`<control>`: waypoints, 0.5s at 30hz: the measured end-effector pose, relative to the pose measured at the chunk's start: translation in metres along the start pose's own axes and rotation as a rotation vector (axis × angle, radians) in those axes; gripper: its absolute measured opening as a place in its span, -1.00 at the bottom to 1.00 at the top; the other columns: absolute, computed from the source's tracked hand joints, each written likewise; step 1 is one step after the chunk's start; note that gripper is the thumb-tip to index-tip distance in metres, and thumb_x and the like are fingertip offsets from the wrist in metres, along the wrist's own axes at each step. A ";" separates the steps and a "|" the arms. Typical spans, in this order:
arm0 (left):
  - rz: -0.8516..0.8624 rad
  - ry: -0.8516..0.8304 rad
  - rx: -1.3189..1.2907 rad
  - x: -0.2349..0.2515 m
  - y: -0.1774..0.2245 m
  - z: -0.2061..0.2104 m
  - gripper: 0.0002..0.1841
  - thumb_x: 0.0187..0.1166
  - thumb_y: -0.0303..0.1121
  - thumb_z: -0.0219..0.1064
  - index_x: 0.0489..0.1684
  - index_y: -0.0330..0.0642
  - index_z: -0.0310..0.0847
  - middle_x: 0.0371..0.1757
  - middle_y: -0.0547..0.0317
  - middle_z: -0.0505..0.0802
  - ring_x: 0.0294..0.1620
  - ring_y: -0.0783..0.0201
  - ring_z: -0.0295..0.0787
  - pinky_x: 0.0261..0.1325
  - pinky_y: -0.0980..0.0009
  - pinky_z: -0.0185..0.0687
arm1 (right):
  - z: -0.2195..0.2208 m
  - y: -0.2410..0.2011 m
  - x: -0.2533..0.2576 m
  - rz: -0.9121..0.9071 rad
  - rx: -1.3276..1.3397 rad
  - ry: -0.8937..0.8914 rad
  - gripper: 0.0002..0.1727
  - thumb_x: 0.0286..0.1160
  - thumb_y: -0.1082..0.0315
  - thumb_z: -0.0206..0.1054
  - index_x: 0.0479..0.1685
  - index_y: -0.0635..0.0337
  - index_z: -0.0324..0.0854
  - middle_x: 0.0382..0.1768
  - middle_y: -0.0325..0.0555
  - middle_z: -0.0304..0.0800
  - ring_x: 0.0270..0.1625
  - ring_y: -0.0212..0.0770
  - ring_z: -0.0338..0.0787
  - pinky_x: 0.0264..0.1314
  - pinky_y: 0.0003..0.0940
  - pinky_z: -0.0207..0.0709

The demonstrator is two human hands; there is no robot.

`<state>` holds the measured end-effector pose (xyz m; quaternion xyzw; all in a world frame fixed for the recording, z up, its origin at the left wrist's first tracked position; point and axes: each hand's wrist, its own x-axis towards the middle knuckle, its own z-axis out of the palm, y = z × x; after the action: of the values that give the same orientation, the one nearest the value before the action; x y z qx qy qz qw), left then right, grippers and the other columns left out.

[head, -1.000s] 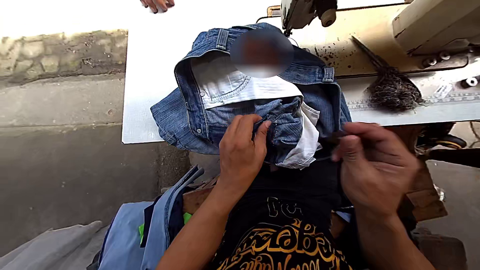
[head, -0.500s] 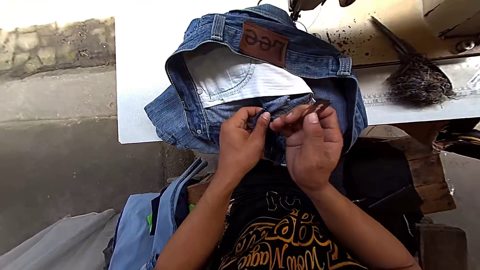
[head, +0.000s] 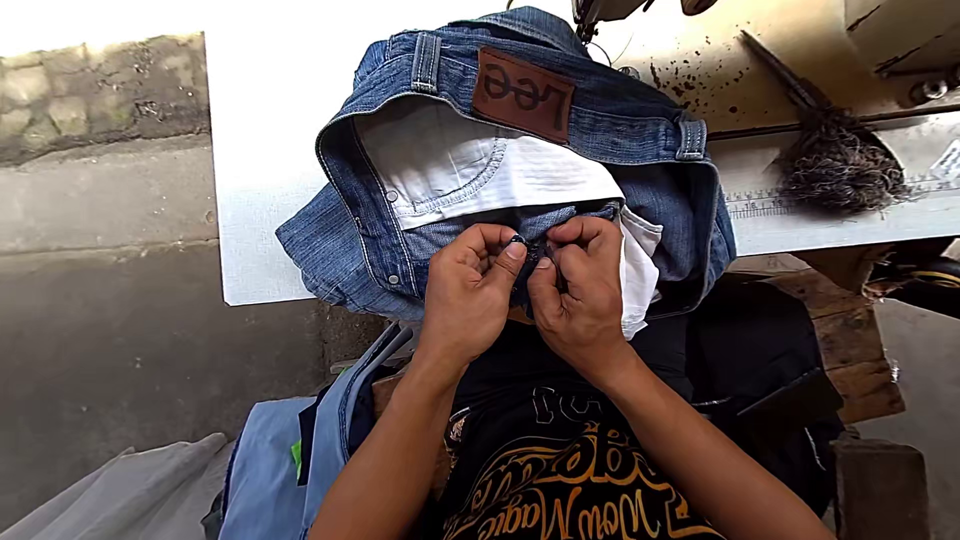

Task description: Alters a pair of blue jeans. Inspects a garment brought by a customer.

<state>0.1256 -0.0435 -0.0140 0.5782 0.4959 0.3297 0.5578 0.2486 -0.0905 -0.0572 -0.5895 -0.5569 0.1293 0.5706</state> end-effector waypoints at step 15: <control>-0.042 -0.015 -0.191 0.000 -0.006 -0.007 -0.87 0.58 -0.58 0.29 -0.17 -0.13 0.71 -0.35 0.28 0.78 -0.38 0.47 0.71 -0.25 0.55 0.71 | -0.007 -0.003 0.003 0.096 0.044 -0.092 -0.72 0.48 0.46 0.26 -0.64 0.16 0.44 0.02 -0.03 0.42 0.03 -0.42 0.54 -0.11 -0.76 0.48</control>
<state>0.1176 -0.0416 -0.0188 0.5145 0.4701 0.3596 0.6206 0.2529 -0.0928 -0.0510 -0.5964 -0.5505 0.1956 0.5504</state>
